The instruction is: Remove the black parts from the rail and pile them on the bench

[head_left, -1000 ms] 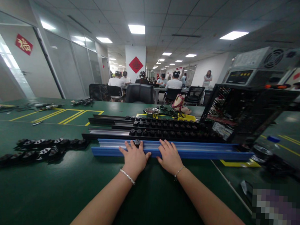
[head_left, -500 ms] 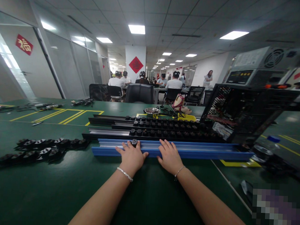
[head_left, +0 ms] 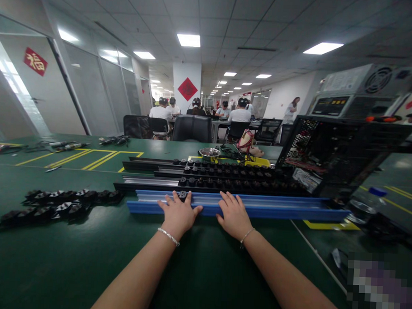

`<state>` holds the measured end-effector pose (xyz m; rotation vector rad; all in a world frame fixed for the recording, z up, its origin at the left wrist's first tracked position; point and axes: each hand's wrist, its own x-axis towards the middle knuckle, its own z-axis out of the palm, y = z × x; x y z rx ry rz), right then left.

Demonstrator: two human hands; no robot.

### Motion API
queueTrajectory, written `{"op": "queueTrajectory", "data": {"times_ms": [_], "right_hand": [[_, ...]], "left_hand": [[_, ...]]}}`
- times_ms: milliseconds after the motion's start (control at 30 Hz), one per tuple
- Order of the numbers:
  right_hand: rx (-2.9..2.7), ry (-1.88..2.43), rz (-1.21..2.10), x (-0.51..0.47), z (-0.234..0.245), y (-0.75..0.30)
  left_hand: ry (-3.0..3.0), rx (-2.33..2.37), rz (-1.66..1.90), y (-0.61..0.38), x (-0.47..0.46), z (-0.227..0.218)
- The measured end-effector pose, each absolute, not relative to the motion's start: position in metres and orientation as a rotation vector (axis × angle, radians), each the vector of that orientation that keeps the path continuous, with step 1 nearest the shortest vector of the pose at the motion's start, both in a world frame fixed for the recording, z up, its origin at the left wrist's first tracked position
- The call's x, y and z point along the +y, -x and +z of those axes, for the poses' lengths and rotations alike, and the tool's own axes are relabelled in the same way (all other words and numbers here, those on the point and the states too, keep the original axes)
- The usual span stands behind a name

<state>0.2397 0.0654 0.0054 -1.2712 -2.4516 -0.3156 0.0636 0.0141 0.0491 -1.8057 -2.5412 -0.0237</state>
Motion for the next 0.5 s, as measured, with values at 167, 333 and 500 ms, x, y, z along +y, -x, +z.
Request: {"op": "queueTrajectory", "data": {"times_ms": [167, 333, 500], "right_hand": [[-2.449, 1.270, -0.317, 0.0660, 0.0053, -0.2398], [-2.446, 1.267, -0.317, 0.0667, 0.0047, -0.2399], [-2.442, 1.259, -0.320, 0.0680, 0.0035, -0.2404]], "left_hand": [[1.798, -2.547, -0.063, -0.0620, 0.0157, 0.0467], [1.794, -2.554, -0.067, -0.0620, 0.0164, 0.0473], [1.797, -2.569, -0.076, -0.0607, 0.0176, 0.0469]]}}
